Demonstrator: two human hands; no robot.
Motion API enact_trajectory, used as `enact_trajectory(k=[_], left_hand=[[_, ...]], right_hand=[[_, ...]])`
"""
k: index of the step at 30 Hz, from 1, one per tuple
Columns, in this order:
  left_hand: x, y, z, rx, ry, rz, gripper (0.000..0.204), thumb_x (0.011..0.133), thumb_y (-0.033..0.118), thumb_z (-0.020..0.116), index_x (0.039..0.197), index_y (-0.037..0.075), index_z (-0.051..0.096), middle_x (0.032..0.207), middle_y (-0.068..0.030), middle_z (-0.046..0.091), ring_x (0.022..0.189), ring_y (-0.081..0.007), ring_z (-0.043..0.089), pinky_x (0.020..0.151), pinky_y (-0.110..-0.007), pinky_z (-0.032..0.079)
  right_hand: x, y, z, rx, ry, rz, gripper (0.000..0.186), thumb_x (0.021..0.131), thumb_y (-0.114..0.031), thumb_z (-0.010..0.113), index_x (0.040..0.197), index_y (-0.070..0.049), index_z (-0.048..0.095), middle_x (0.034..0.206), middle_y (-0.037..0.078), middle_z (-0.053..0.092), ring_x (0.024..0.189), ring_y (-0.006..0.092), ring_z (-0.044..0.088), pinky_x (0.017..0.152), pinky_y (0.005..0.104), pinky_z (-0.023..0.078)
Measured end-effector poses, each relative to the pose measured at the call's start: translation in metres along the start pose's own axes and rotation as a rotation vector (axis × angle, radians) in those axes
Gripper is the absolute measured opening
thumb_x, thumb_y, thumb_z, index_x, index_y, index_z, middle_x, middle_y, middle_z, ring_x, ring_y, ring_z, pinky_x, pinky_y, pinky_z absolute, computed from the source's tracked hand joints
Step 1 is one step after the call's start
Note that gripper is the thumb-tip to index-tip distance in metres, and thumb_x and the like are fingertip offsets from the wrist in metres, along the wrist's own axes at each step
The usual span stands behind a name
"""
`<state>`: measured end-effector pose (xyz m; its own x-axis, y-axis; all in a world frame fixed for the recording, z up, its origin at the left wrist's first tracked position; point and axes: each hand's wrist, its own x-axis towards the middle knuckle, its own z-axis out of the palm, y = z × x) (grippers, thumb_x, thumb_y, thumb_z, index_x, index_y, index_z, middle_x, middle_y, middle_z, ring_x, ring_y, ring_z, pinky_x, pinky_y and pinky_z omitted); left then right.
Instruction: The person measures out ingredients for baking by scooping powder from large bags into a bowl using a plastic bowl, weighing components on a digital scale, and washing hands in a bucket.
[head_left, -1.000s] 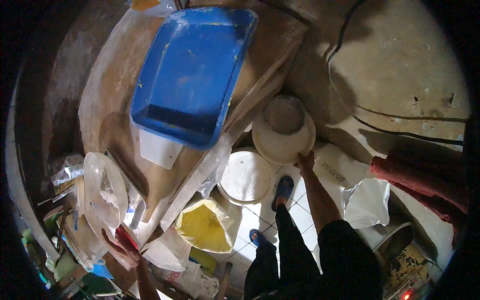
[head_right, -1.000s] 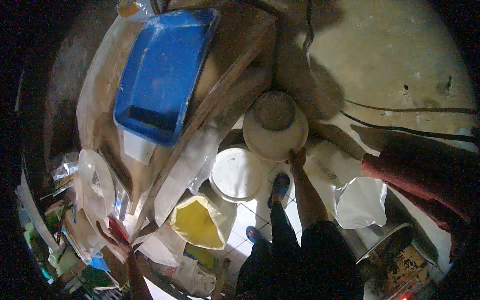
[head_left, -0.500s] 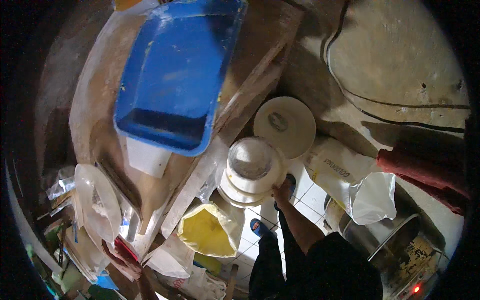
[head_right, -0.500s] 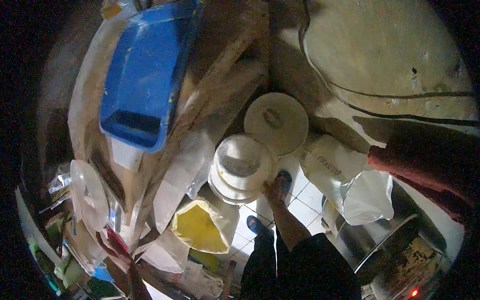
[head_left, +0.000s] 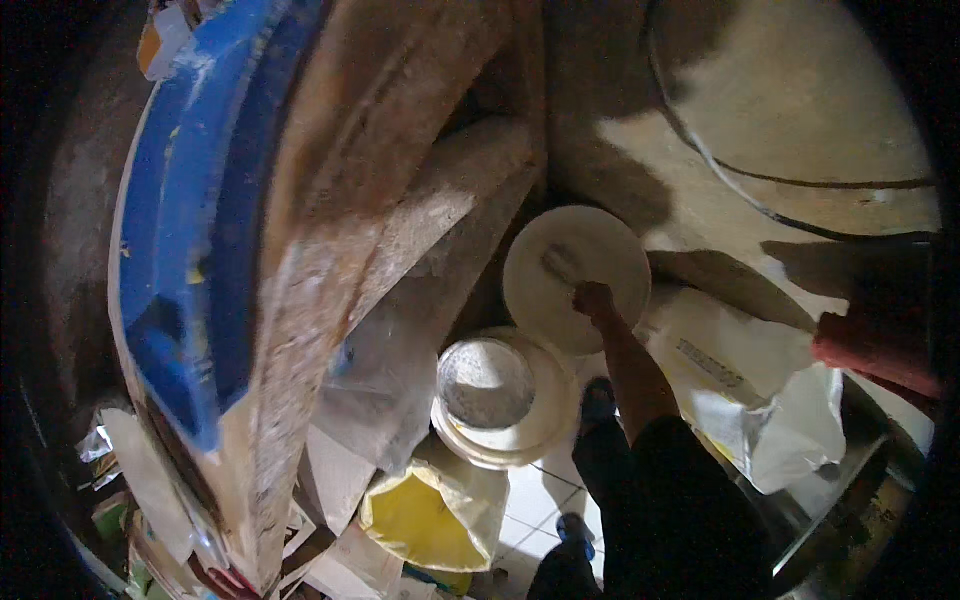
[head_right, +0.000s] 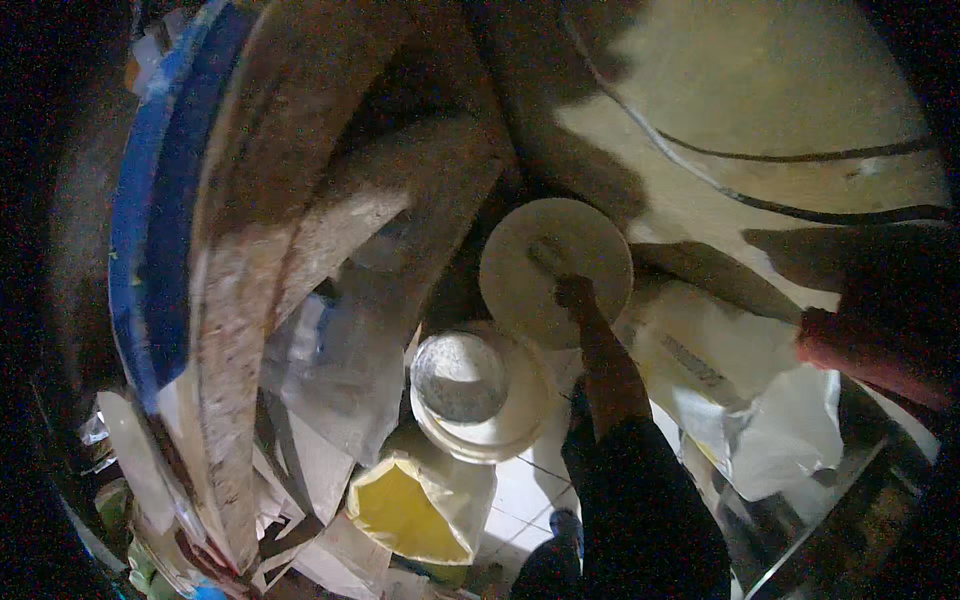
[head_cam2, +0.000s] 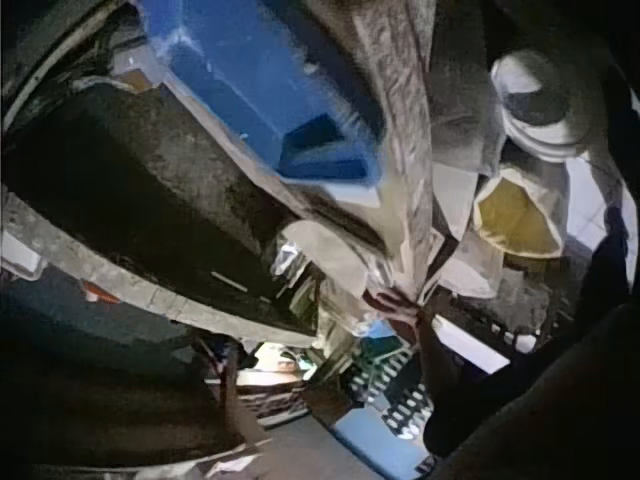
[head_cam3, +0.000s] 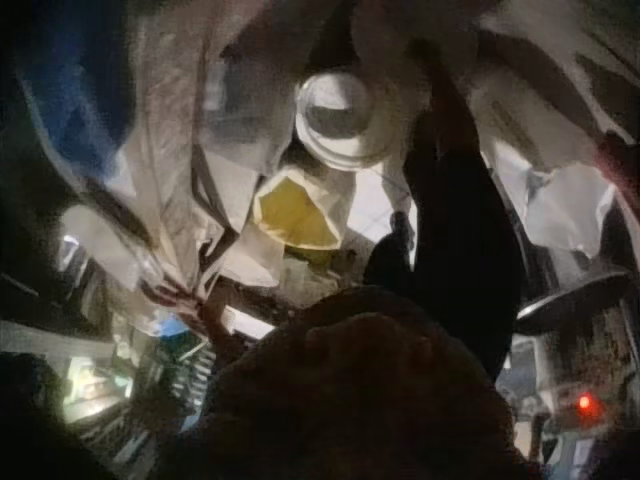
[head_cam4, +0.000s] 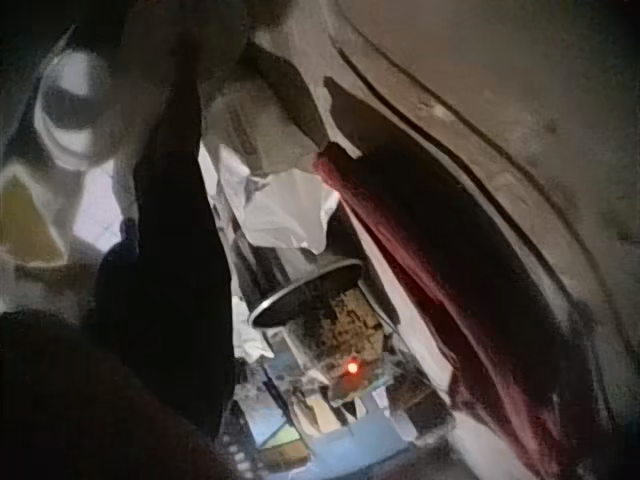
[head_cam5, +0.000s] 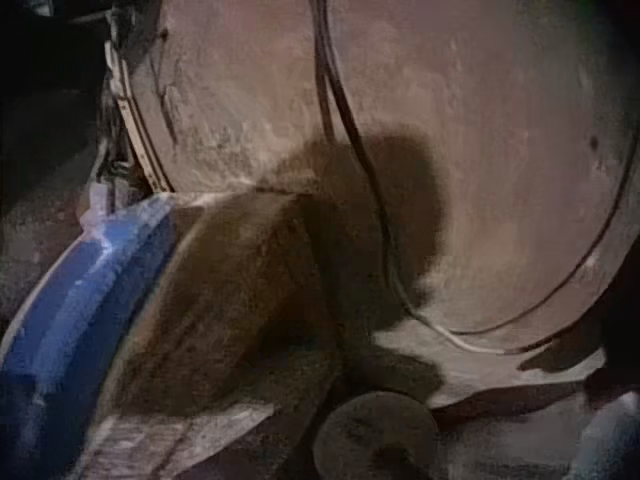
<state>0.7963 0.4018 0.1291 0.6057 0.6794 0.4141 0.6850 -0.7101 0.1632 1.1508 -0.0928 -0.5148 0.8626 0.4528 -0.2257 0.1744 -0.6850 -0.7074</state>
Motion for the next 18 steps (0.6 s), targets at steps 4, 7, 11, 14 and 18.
enact_trajectory(k=[4,7,11,14,18], left_hand=[[-0.002,-0.003,0.016,0.02,0.04,0.031,0.06,0.094,0.041,0.036,0.136,-0.001,0.029,0.133,-0.0255,0.038,0.121,-0.0369,0.041,0.099,-0.042,0.035],[-0.011,0.004,0.008,0.09,0.058,0.017,0.059,0.095,0.04,0.036,0.136,-0.001,0.029,0.132,-0.0253,0.038,0.121,-0.0365,0.041,0.099,-0.042,0.035],[-0.003,0.007,0.021,0.072,0.064,0.045,0.058,0.095,0.039,0.037,0.137,0.0,0.028,0.132,-0.0249,0.039,0.121,-0.0359,0.041,0.099,-0.041,0.036],[0.0,0.009,0.026,0.083,0.067,0.052,0.057,0.095,0.038,0.037,0.137,0.0,0.027,0.132,-0.0247,0.039,0.12,-0.0355,0.042,0.098,-0.04,0.036],[0.0,0.015,0.028,0.114,0.071,0.051,0.056,0.095,0.037,0.037,0.137,0.001,0.027,0.132,-0.0244,0.039,0.12,-0.0349,0.042,0.098,-0.04,0.037]], right_hand=[[0.03,0.056,0.044,-0.146,-0.063,0.129,0.031,0.066,-0.023,0.069,0.094,-0.01,0.062,0.09,0.01,0.064,0.084,0.0277,0.062,0.072,0.0394,0.048],[0.047,0.042,0.068,-0.522,-0.207,0.143,0.04,0.065,-0.027,0.071,0.1,-0.01,0.063,0.092,0.012,0.064,0.086,0.0285,0.063,0.076,0.0406,0.049],[0.059,0.065,0.072,-0.169,-0.09,0.601,0.048,0.065,-0.034,0.073,0.102,-0.007,0.062,0.093,0.013,0.064,0.087,0.0299,0.063,0.076,0.0381,0.05],[0.067,0.073,0.074,-0.021,-0.012,0.779,0.055,0.064,-0.04,0.074,0.104,-0.004,0.061,0.093,0.014,0.064,0.088,0.0309,0.062,0.077,0.0363,0.051],[0.085,0.082,0.09,0.077,-0.064,0.879,0.064,0.064,-0.047,0.075,0.105,0.0,0.06,0.094,0.016,0.064,0.09,0.0321,0.062,0.078,0.0346,0.051]])
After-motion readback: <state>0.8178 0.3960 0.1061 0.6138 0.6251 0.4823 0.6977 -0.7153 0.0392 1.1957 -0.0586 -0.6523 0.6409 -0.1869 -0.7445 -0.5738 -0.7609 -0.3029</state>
